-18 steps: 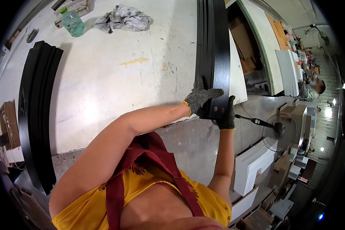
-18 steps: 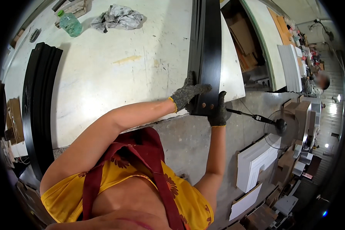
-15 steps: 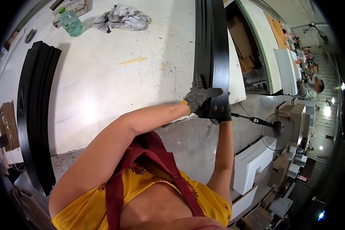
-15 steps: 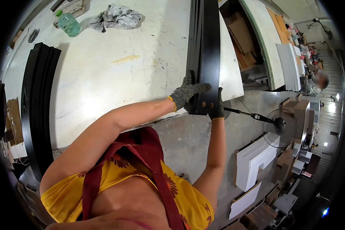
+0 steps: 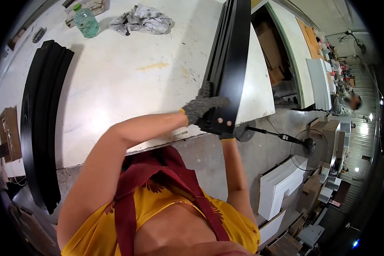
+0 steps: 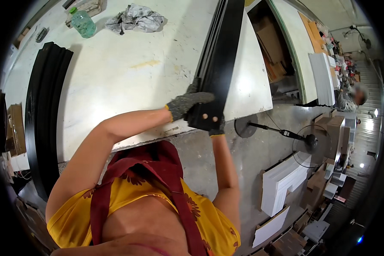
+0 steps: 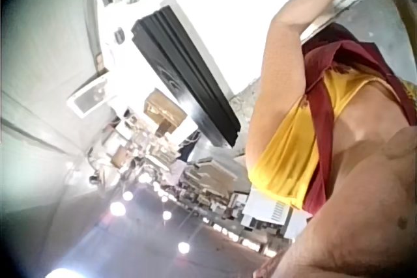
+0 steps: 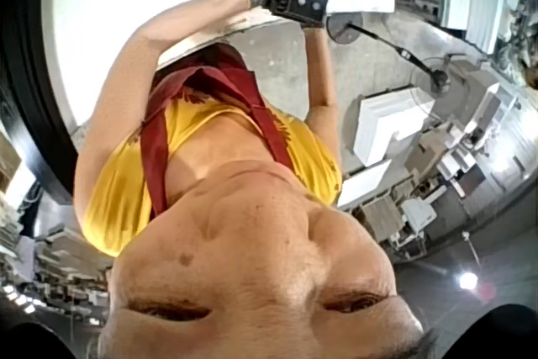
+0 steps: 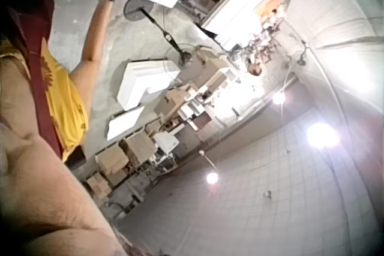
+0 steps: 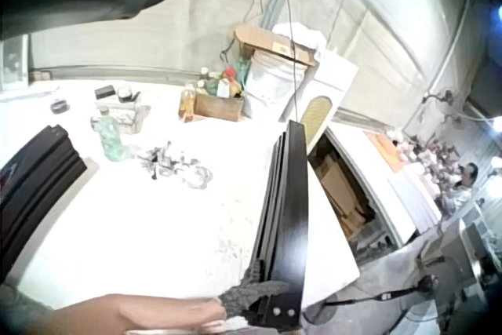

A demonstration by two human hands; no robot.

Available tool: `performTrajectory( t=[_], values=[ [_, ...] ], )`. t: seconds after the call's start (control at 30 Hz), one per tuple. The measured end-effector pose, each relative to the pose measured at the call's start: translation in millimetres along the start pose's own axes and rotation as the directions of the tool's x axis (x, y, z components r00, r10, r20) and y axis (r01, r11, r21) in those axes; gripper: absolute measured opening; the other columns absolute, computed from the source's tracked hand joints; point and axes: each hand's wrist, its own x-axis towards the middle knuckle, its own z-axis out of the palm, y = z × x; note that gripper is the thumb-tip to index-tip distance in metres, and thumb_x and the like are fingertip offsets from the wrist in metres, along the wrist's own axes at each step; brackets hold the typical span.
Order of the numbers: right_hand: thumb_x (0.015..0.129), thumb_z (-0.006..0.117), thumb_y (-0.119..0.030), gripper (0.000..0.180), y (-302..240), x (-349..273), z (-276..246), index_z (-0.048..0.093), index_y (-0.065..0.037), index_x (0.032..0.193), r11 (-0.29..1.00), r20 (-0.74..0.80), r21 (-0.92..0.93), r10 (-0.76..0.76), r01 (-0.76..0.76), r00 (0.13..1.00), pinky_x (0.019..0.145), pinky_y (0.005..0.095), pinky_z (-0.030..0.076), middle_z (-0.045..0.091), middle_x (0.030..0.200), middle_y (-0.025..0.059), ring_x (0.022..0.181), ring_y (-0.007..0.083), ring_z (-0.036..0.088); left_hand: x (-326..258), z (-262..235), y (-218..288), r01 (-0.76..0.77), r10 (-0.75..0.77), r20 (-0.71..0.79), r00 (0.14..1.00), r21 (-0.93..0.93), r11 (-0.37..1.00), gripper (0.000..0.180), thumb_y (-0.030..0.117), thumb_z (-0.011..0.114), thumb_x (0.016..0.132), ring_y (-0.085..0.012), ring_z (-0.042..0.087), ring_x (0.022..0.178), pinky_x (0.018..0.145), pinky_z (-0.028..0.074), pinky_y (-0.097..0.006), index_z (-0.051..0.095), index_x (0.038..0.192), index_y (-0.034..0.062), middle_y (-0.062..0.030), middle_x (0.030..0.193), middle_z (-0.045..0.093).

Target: The person wipes down several black curved furniture panels with a cloth and then stacks them together on a table.

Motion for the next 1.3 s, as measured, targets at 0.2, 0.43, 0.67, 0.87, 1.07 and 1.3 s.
performTrajectory(
  t=[0.2,0.43,0.67,0.87,1.07,1.3],
  values=[
    [0.097,0.046,-0.022,0.042,106,-10,100,0.046,-0.005,0.136,0.737,-0.330,-0.638,0.001,-0.224,0.944,0.101,0.0368,0.045,0.056,0.128,0.0077,0.114,0.0241,0.055,-69,-92,43,0.244,-0.245,-0.006,0.970,-0.021,0.969,0.082,0.022,0.070,0.085,-0.0123,0.060,0.093,0.059,0.055,-0.027,0.022,0.149,0.0096,-0.0096,0.127,0.054],
    [0.101,0.042,-0.038,0.046,173,-7,142,0.052,-0.004,0.128,0.677,-0.163,-0.667,0.276,-0.312,0.947,0.083,0.0371,0.053,0.063,0.113,0.0098,0.101,0.0206,0.062,-148,-151,107,0.310,-0.309,-0.020,0.951,0.066,0.949,0.054,0.011,0.063,0.087,-0.0179,0.058,0.110,0.100,0.043,-0.032,0.044,0.136,-0.0025,-0.0127,0.125,0.059],
    [0.083,0.065,-0.023,0.045,53,106,39,0.057,-0.013,0.126,0.367,-0.027,-0.913,0.379,-0.177,0.925,0.094,0.0371,0.046,0.057,0.128,0.0079,0.111,0.0260,0.057,-163,-149,114,0.244,-0.242,-0.094,0.966,0.018,0.970,0.074,0.009,0.071,0.077,-0.0169,0.055,0.111,0.101,0.040,-0.030,0.037,0.143,0.0002,-0.0096,0.126,0.058],
    [0.097,0.042,-0.052,0.057,-87,252,26,0.049,-0.011,0.135,0.811,-0.351,-0.575,-0.124,-0.110,0.928,0.092,0.0415,0.044,0.051,0.136,0.0070,0.111,0.0244,0.056,-179,-159,82,-0.038,0.036,-0.323,0.946,0.002,0.999,0.070,0.042,0.056,0.092,-0.0208,0.045,0.127,0.108,0.032,-0.032,0.034,0.145,0.0021,-0.0137,0.139,0.047],
    [0.091,0.022,-0.071,0.077,-167,398,17,0.041,-0.016,0.142,0.687,-0.418,-0.704,-0.195,-0.181,0.887,0.106,0.0542,0.030,0.045,0.142,0.0065,0.127,0.0298,0.041,-230,-126,19,-0.350,-0.191,-0.827,0.528,-0.417,0.839,0.071,0.056,0.052,0.091,-0.0258,0.054,0.115,0.101,0.042,-0.039,0.043,0.138,0.0032,-0.0161,0.130,0.054],
    [0.091,0.051,-0.029,0.037,-179,474,78,0.058,-0.001,0.113,-0.993,0.556,0.100,-0.001,-0.068,0.831,0.082,0.0371,0.050,0.061,0.105,0.0162,0.100,0.0277,0.059,-209,-109,21,-0.609,-0.336,-0.841,0.425,-0.540,0.581,0.065,0.057,0.062,0.084,-0.0287,0.057,0.112,0.095,0.049,-0.042,0.048,0.120,0.0045,-0.0161,0.129,0.055]
  ],
)
